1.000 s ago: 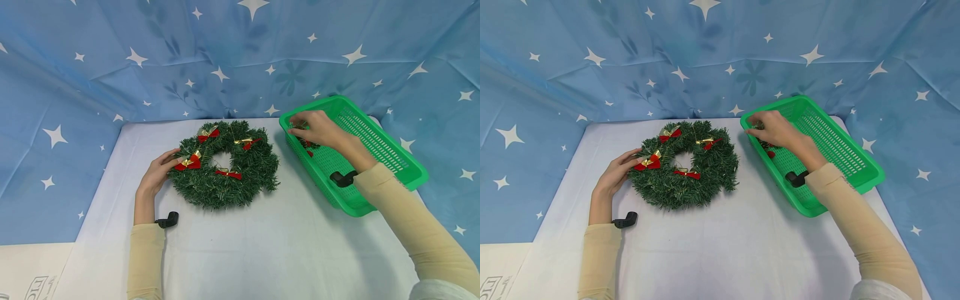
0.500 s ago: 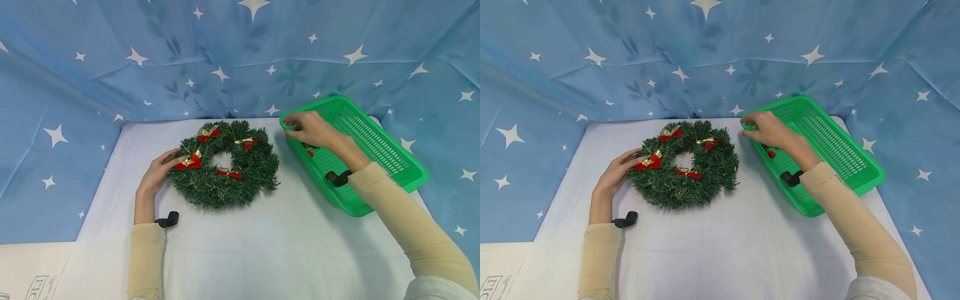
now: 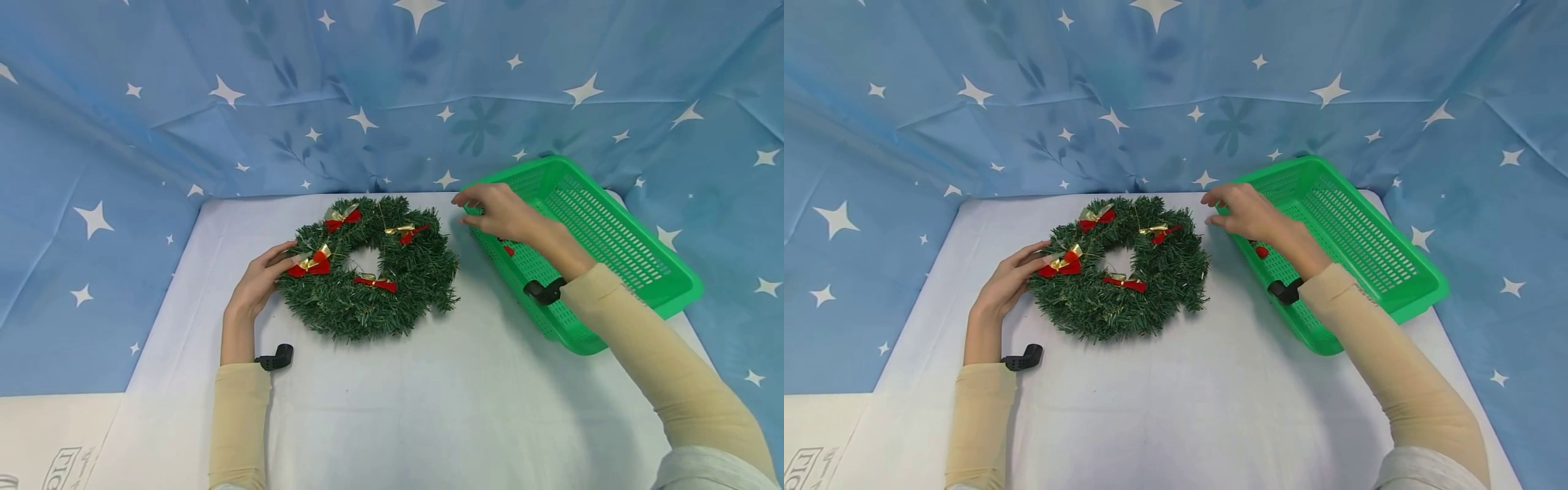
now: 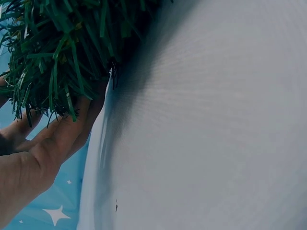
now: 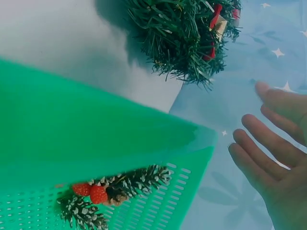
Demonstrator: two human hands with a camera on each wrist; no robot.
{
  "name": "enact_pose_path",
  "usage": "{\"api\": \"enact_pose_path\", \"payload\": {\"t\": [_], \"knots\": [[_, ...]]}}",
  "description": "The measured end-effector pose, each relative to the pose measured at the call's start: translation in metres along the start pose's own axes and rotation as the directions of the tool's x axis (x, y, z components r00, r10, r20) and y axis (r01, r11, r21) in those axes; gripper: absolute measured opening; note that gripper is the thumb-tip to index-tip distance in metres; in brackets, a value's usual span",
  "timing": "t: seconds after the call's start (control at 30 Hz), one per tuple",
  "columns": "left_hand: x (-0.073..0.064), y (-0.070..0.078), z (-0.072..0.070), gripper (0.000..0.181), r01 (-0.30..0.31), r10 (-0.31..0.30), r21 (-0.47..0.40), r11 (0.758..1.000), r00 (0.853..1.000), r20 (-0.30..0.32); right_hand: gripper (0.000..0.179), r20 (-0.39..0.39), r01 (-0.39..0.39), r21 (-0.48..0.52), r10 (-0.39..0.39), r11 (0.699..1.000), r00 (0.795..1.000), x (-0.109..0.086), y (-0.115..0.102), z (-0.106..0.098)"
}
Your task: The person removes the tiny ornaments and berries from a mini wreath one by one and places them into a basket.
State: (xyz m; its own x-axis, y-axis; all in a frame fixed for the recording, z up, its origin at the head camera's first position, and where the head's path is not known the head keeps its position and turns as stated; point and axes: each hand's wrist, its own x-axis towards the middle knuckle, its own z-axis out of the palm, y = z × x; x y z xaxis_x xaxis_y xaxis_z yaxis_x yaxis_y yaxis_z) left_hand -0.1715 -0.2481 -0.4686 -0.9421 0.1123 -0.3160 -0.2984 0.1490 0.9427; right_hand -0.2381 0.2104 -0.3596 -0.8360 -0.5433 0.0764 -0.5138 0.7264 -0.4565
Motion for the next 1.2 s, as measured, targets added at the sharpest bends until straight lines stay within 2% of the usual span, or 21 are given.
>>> {"api": "enact_pose_path", "payload": {"t": [0.13, 0.63, 1.2], "knots": [[0.001, 0.0, 0.0, 0.068, -0.001, 0.001, 0.002, 1.0, 1.0, 0.0, 0.034, 0.024, -0.009, 0.015, 0.008, 1.0, 1.0, 0.003, -0.003, 0.003], [0.0, -0.001, 0.0, 0.067, 0.0, 0.0, 0.002, 1.0, 1.0, -0.01, 0.033, 0.051, 0.057, 0.03, -0.058, 0.998, 0.997, 0.016, -0.017, 0.017], [0.001, -0.003, 0.001, 0.066, -0.008, 0.008, -0.005, 1.0, 1.0, -0.016, 0.032, 0.049, 0.133, 0.053, -0.135, 0.99, 0.99, 0.034, -0.036, 0.04]]}}
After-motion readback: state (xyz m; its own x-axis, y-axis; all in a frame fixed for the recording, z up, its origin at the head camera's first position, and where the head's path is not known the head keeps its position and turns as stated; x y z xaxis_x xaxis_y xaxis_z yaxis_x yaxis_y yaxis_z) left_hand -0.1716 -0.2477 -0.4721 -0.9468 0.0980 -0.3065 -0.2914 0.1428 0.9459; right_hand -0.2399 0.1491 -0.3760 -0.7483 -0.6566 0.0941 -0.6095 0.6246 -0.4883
